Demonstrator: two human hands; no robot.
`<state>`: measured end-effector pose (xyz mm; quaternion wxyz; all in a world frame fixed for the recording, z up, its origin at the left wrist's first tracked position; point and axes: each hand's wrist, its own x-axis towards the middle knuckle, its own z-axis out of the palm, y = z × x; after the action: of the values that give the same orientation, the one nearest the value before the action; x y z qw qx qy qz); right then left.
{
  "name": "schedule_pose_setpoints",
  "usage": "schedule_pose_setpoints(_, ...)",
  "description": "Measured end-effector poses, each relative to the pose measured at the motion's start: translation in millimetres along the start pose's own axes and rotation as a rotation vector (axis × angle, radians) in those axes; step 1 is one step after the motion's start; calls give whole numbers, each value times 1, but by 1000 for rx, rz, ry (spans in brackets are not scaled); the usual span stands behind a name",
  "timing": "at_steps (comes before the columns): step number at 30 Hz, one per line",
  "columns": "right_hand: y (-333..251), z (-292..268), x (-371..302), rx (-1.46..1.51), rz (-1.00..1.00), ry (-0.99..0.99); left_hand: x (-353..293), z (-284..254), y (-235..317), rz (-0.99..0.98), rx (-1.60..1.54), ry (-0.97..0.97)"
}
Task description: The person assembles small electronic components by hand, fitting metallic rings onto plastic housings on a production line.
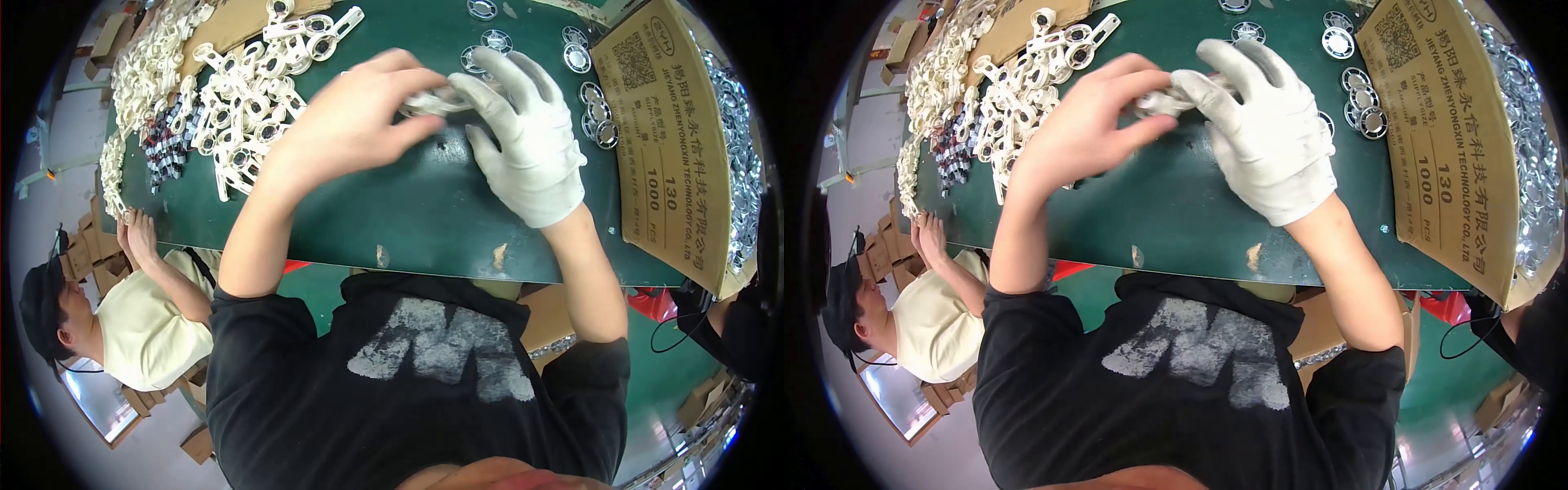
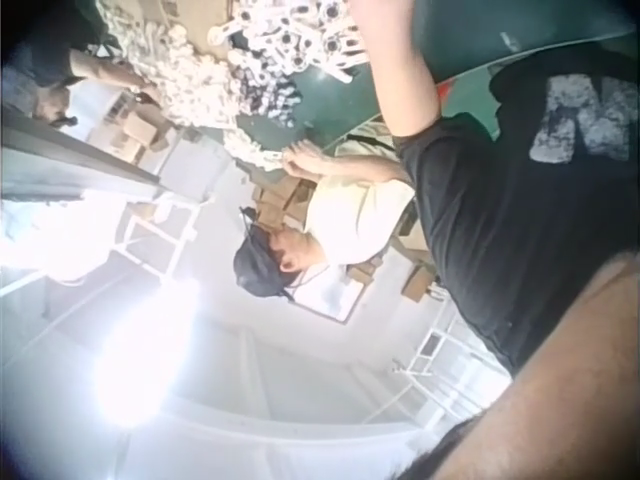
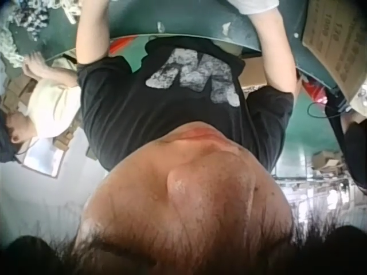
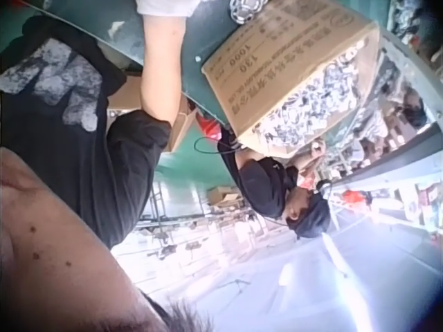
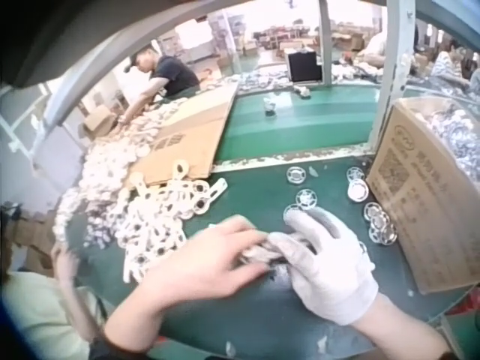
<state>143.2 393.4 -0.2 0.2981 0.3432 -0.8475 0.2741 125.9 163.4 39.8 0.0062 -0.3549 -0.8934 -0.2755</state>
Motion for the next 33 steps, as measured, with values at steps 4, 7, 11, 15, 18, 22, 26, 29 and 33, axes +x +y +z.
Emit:
schedule_pose_setpoints(4,8,-7,-6,-125,200,-50,33,23,5,-430,-701,81)
schedule_pose_setpoints(7,21,-12,-8,-71,540,-50,55,55,-26,-182,-8,308)
schedule_pose_setpoints(11,21,-24,-2,-84,709,-130,55,69,-27,-84,217,187)
schedule_pose_setpoints(15,17,-29,0,-49,722,-209,53,60,-24,-54,179,271)
schedule_pose_setpoints(18,13,-32,2,-55,727,-271,37,44,3,-164,-178,307)
schedule_pose_setpoints(22,7,-31,4,51,713,-502,19,50,12,36,-629,334)
schedule_pose_setpoints(26,0,-21,-9,213,506,-427,12,66,7,94,-635,358)
schedule_pose_setpoints(29,-6,-21,-2,215,583,-473,1,73,2,53,-781,376)
schedule_pose_setpoints(33,-4,-17,-10,197,552,-409,-1,61,6,-1,-646,373)
